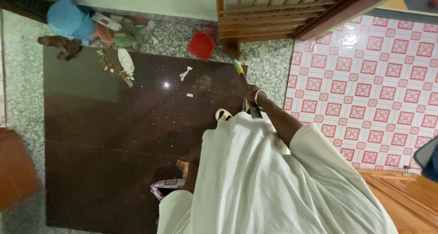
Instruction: The person sweeps debris across the floor using a broom, moving from one room into an outdoor area.
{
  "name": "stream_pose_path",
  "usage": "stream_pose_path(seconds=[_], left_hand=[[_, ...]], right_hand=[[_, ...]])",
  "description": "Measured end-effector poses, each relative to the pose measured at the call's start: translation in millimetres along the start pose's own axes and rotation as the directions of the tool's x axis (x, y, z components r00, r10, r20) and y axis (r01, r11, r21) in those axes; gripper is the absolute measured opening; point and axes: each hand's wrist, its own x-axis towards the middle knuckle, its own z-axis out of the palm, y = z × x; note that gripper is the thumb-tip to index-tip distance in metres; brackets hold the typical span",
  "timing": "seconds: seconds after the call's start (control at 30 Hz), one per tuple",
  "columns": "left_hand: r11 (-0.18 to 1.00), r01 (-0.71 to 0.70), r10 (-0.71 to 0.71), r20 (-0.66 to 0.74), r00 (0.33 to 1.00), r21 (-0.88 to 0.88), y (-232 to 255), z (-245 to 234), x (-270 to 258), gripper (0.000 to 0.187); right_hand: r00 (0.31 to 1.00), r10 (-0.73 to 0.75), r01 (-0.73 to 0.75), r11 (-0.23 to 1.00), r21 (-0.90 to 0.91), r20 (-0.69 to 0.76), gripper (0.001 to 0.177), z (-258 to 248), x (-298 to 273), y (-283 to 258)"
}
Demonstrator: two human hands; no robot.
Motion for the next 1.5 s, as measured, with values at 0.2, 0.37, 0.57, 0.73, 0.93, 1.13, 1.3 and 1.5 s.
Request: stream_pose_path(seconds=[0.2,0.37,0.57,0.73,0.93,1.13,1.3,1.5], left_hand=[[0.942,0.153,-0.127,0.106,0.986,-0.298,29,-17,38,0.040],[0.810,0.239,-0.175,0.169,0.970,-0.536,57,-37,78,0.043],[0.781,0.253,-0.202,0.153,0.967,-0.571,48,-41,73,0.046],[0.913,0.151,-0.137,0.064,0.989,-0.378,15,-22,22,0.038],[0.996,0.017,-0.016,0.021,1.000,-0.085,-23,0,-10,0.032],[0.997,-0.081,0.081,0.062,0.995,-0.007,-34,13,-2,0.035],[0.843,0.223,-0.210,0.083,0.974,-0.490,-7,11,-2,0.042],[0.985,-0.139,0.131,-0.081,0.988,-0.101,20,1,8,0.040]], right_hand=[[0.997,-0.030,0.030,1.000,0.007,-0.070,0.059,-8,-42,41],[0.988,0.059,0.028,0.847,0.531,-0.146,0.063,-38,-108,108],[0.962,0.149,0.001,0.835,0.551,-0.228,0.043,-29,-107,118],[0.990,0.109,-0.055,0.884,0.464,-0.091,0.034,16,-44,83],[0.996,-0.069,0.078,0.974,0.211,-0.048,0.046,47,-49,44],[0.994,-0.089,0.111,0.894,0.435,-0.069,0.071,15,-94,82],[0.986,0.133,-0.083,0.915,0.394,-0.102,0.074,4,-112,100],[0.995,0.096,-0.092,0.925,0.370,0.007,0.045,35,-90,79]])
